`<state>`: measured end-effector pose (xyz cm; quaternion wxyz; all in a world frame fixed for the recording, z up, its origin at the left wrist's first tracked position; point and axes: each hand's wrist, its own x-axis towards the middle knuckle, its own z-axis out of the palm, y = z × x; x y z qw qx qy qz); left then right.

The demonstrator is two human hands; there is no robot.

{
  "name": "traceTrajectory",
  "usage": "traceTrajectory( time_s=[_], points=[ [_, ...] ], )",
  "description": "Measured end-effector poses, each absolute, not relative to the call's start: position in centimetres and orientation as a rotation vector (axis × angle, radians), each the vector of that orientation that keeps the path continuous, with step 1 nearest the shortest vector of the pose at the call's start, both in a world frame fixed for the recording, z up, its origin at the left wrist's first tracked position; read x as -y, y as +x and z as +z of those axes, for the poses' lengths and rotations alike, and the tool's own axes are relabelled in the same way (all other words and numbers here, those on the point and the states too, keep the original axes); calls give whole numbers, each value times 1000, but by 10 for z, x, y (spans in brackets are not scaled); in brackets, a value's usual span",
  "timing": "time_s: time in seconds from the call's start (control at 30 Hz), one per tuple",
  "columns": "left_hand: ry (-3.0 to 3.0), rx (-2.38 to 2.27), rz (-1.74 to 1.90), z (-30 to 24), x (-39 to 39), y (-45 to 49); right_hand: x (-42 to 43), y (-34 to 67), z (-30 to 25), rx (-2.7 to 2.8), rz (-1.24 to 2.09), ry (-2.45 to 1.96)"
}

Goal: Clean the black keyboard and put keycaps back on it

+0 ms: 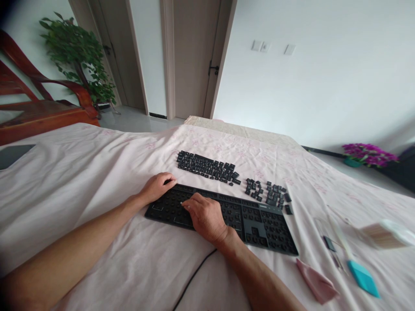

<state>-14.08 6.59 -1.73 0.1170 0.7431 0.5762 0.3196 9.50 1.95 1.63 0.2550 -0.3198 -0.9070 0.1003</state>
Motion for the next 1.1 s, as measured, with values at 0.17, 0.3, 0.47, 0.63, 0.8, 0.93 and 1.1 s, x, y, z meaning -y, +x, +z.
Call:
traceTrajectory(
  time_s=[0.17,0.3,0.47,0.63,0.8,0.93,1.1],
  points=[
    [2175,-1686,947,-18,-66,-141,-17,96,21,2494,293,-836],
    [2174,-1688,949,-17,-66,-141,-16,101,26,2512,353,-821],
    [2154,-1702,930,-16,-64,-140,-13,104,31,2536,429,-800],
    [2133,-1716,923,-14,-64,-139,-13,105,33,2520,548,-781],
    [2129,-1708,918,-12,-64,-139,-17,100,24,2349,608,-785],
    [2120,-1712,923,-8,-63,-140,-20,91,16,2263,573,-850],
    [2059,-1820,941,-7,-62,-142,-24,83,14,2266,517,-928]
  ],
)
